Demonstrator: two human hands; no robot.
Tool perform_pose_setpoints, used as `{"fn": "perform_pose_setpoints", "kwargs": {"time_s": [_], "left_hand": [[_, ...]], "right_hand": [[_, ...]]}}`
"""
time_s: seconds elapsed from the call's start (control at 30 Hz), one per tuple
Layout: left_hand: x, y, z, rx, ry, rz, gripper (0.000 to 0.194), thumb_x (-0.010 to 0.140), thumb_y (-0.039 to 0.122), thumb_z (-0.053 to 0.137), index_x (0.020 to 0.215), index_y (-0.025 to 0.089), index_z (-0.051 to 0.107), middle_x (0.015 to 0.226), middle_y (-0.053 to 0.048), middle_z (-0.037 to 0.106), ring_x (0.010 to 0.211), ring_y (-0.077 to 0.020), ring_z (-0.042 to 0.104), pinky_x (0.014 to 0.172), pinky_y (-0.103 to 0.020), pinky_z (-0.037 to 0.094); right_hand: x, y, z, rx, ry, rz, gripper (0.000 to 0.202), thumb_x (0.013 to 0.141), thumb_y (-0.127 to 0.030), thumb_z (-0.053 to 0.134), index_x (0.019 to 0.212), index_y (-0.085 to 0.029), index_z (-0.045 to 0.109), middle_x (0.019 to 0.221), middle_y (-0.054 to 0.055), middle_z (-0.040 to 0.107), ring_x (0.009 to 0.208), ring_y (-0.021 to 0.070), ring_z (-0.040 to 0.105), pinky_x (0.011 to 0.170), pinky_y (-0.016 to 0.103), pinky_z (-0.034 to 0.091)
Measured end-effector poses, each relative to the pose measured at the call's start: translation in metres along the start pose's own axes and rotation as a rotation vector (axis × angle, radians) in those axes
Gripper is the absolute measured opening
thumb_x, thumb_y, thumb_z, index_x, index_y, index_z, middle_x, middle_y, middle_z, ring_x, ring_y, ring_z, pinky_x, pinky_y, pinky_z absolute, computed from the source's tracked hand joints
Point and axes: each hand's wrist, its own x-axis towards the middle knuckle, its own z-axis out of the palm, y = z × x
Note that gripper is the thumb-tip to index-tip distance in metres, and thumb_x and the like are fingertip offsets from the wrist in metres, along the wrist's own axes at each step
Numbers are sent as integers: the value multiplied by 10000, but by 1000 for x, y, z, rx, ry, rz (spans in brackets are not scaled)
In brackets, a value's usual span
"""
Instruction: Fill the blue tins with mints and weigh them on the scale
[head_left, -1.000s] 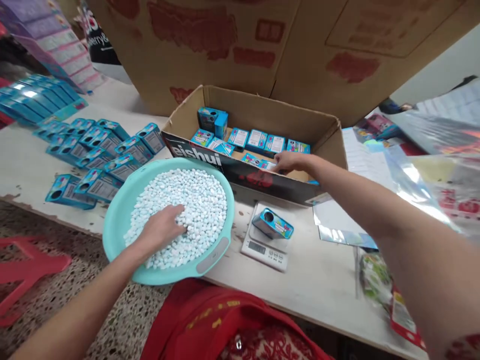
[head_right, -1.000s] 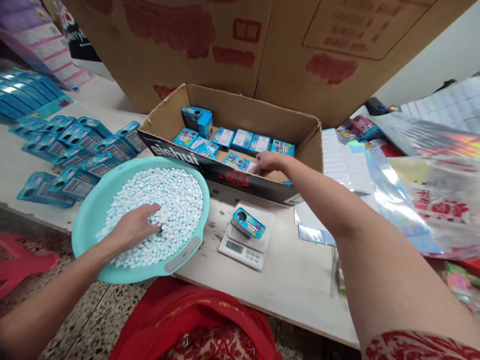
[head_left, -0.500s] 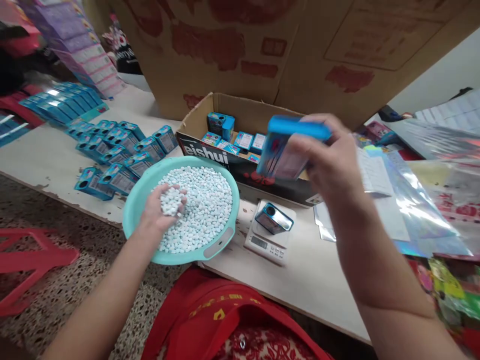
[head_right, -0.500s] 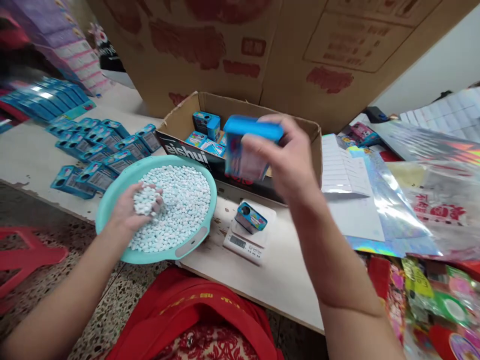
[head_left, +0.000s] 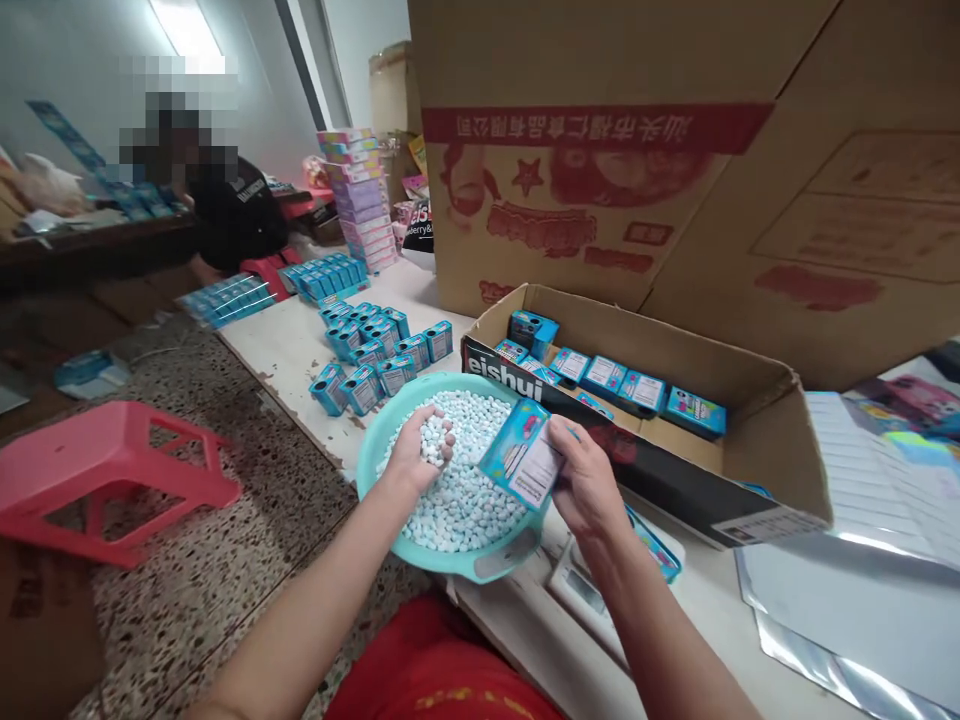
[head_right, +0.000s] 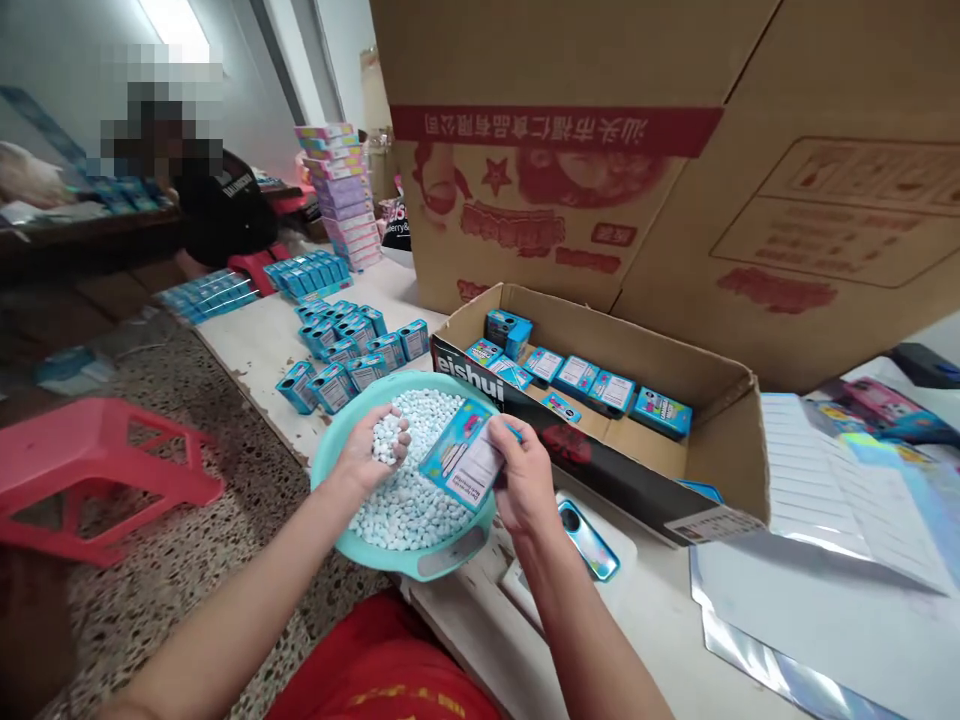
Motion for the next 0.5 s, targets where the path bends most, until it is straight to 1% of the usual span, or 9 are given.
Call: {"fn": "perform_pose_setpoints", "kwargs": {"time_s": [0.07, 0.13, 0.2, 0.3, 0.4, 0.47, 0.5], "left_hand": [[0, -6, -3, 13, 34, -23, 85, 750, 175, 568, 766, 177, 484, 595, 16, 514, 417, -73, 488, 340, -117, 349], [-1, -13, -6, 11, 45, -58, 84, 765, 189, 571, 770, 178, 488, 598, 8, 525, 418, -77, 489, 336, -118, 337], [-1, -21, -8, -7, 31, -99, 88, 780, 208, 575, 772, 180, 492, 599, 3, 533, 420, -84, 496, 330, -122, 331], [-4, -32, -6, -35, 15, -166, 76, 785, 192, 569, 770, 178, 496, 596, -4, 541, 413, -90, 499, 326, -125, 325], [-6, -40, -2, -57, 32, -193, 43, 815, 202, 536, 805, 163, 523, 570, -12, 552, 365, -87, 465, 299, -128, 286], [-5, -41, 0, -94, 62, -160, 75, 837, 217, 515, 843, 149, 546, 567, -18, 572, 341, -84, 447, 288, -136, 275], [-4, -39, -1, -116, 86, -131, 80, 839, 217, 515, 849, 147, 551, 569, -17, 580, 340, -83, 448, 289, -138, 277]], "right_hand": [[12, 8, 0, 181, 14, 114, 448, 570, -521, 820, 830, -203, 640, 856, 47, 718, 824, 244, 683, 741, 405, 580], [21, 16, 0, 257, 34, 139, 421, 584, -501, 817, 835, -212, 641, 911, 54, 725, 906, 263, 685, 780, 430, 583], [26, 24, 4, 288, 82, 100, 381, 605, -460, 808, 854, -224, 641, 938, 42, 726, 972, 258, 675, 834, 441, 573], [24, 35, 15, 297, 131, -9, 365, 638, -416, 777, 926, -239, 640, 984, 24, 721, 1046, 234, 651, 921, 440, 534], [13, 46, 28, 269, 99, -62, 500, 681, -418, 740, 1130, -250, 601, 1093, 32, 699, 1065, 223, 643, 944, 445, 515], [4, 52, 33, 200, 48, -52, 596, 689, -423, 736, 1226, -237, 556, 1154, 57, 676, 1056, 232, 646, 929, 443, 519], [1, 54, 32, 144, 25, -54, 619, 679, -421, 743, 1233, -224, 550, 1151, 70, 674, 1043, 238, 649, 914, 436, 525]]}}
